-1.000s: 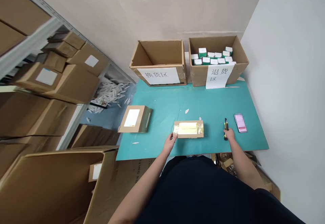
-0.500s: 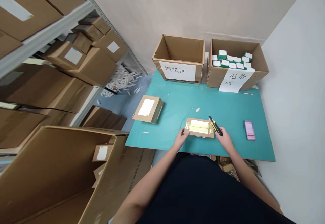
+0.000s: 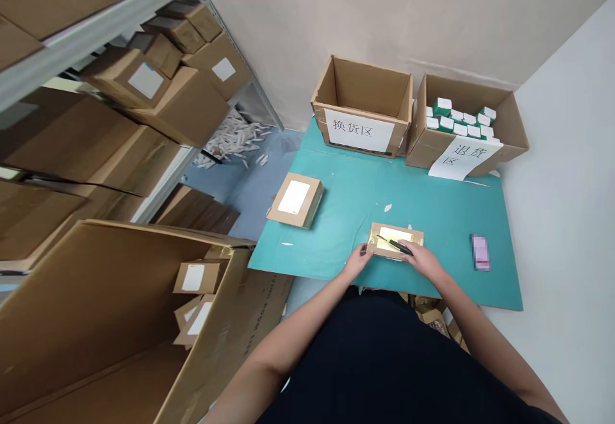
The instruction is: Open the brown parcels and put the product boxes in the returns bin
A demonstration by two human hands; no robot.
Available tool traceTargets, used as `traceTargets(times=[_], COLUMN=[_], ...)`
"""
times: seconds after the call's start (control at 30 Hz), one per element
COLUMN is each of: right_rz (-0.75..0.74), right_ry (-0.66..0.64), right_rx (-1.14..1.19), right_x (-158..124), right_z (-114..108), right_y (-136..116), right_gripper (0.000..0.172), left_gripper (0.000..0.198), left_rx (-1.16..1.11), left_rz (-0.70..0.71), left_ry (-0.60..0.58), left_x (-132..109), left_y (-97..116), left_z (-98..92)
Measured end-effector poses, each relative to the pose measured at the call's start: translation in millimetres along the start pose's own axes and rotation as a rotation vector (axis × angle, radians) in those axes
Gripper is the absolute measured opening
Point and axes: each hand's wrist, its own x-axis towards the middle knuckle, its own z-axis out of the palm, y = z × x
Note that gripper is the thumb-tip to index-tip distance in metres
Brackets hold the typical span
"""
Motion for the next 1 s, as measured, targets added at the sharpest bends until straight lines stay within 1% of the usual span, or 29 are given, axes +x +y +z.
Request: traceTargets(times=[0.1, 0.2, 0.4, 0.6, 0.73, 0.87, 1.0], right_rz=[-0.029, -0.066, -0.174, -0.257, -0.262, -0.238, -0.231], right_ry=[-0.038, -0.088, -0.179, -0.23, -0.249, -0.262, -0.274], right_rx=[-0.062, -0.124, -0.259, -0.37, -0.412, -0.454, -0.473], right_x=[3.0, 9.3, 25.7, 37.8, 42.8, 44.9, 45.8], right_z=[-3.2, -8.3, -19.7, -28.3, -29.8, -29.3, -29.5], right_y=[-5.5, -8.5, -2.9, -1.1, -6.4, -11.4, -14.5], right_gripper=[0.053, 0.054, 0.057, 0.058, 0.057, 0.058, 0.059], left_gripper=[0.05, 0.054, 0.052, 0.053, 0.055, 0.057, 0.057], left_rx=[-0.011, -0.032, -0.028, -0.012, -0.008, -0.034, -0.057], left_rz=[-0.021, -0.038, 0.002, 0.019, 0.026, 0.052, 0.049], left_ry=[0.006, 0.037, 0.128, 0.188, 0.217, 0.22, 0.22], left_x=[2.4, 3.6, 2.7, 3.6, 3.7, 3.4, 2.5], left_y=[-4.1, -8.3, -11.0, -11.3, -13.6, -13.7, -10.3], left_z=[2.0, 7.0, 20.2, 24.0, 25.3, 27.4, 30.1])
